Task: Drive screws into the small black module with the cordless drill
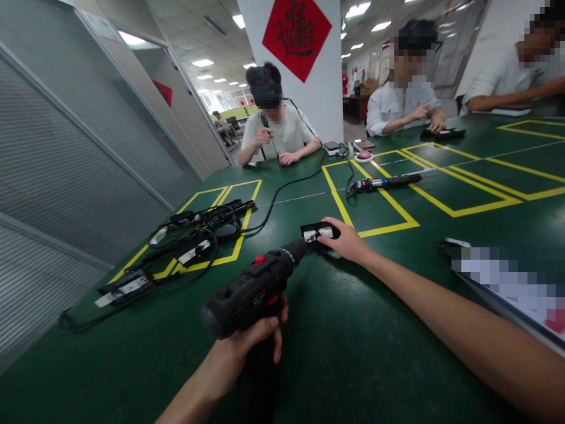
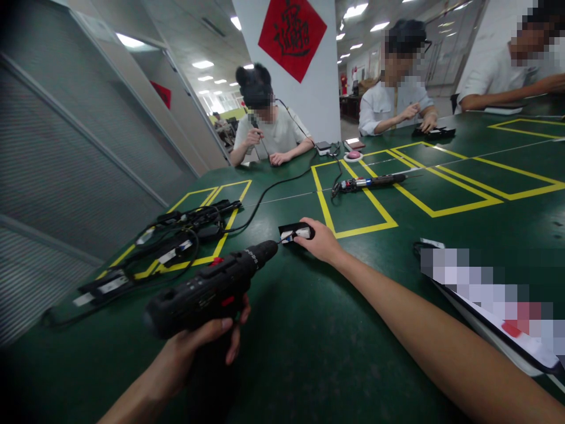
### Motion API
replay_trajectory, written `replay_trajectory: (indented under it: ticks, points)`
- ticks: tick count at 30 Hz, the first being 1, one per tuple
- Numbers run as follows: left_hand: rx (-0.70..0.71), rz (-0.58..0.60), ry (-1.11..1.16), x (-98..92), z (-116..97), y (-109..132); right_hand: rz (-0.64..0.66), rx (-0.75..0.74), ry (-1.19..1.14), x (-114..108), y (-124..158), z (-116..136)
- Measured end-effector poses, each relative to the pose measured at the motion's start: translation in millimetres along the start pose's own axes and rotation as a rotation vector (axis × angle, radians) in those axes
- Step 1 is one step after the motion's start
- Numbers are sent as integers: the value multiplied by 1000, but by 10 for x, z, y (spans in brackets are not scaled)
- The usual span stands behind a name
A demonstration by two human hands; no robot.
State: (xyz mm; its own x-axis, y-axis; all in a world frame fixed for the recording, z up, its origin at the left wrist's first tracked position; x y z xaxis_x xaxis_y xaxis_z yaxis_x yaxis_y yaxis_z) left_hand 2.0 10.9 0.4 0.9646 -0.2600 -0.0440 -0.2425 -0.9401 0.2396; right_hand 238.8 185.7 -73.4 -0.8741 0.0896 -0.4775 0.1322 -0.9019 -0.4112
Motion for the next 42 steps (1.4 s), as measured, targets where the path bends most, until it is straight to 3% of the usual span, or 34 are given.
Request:
replay_trajectory:
  ticks: [20, 42]
  points:
    - [-22, -38, -4, 32, -49, 17, 10, 30, -9, 5, -14, -36]
    - [-25, 8, -36, 32, -26, 29, 27, -2, -1, -14, -2, 3]
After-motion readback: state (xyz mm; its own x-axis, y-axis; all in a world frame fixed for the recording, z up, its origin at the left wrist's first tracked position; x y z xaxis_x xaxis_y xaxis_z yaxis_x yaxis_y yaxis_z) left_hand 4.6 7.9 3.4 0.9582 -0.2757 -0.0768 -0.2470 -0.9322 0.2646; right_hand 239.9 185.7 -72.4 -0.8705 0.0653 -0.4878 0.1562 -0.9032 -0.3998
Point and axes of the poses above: each hand's wrist, its own y-axis away from the middle knuckle, its own x-axis out of the palm, z = x × y, the point moved 1 cm from there along -y, towards the middle knuckle, and after that the axes turned 4 degrees about -z, right-handed, at the moved point
